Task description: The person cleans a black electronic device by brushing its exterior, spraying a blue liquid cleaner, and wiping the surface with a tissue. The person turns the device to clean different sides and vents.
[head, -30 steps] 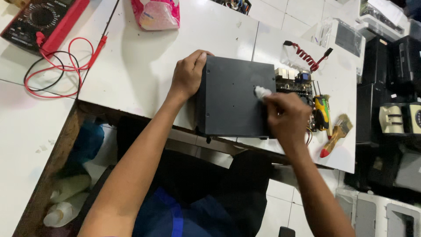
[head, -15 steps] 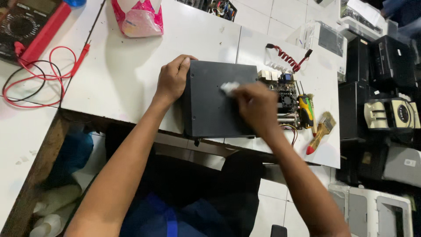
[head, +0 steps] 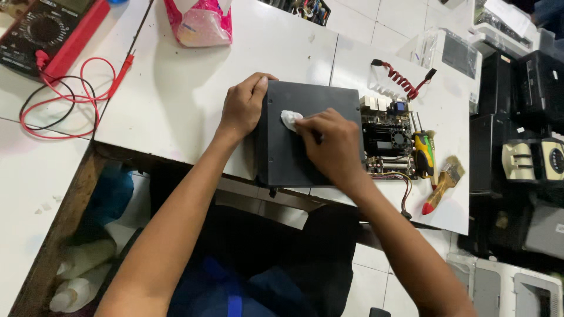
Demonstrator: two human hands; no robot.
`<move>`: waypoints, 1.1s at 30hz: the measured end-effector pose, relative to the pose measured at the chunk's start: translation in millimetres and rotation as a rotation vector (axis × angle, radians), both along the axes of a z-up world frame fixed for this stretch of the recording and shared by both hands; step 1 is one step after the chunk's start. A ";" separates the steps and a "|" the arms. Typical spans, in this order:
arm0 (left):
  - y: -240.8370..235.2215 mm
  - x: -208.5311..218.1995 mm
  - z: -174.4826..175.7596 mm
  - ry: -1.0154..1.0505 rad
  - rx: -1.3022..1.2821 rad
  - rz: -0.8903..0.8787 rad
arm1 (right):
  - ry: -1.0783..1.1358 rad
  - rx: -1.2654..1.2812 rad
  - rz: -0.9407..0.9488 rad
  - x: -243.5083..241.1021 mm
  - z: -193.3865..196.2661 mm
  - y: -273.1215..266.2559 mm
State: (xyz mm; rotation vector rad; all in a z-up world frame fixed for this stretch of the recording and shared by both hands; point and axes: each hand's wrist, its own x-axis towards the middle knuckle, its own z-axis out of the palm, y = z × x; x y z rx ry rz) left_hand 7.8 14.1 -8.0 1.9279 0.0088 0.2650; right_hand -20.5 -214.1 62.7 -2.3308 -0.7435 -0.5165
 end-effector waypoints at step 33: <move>-0.3 -17.3 11.7 0.019 -0.068 -0.010 | 0.096 -0.070 0.052 29.7 3.2 63.8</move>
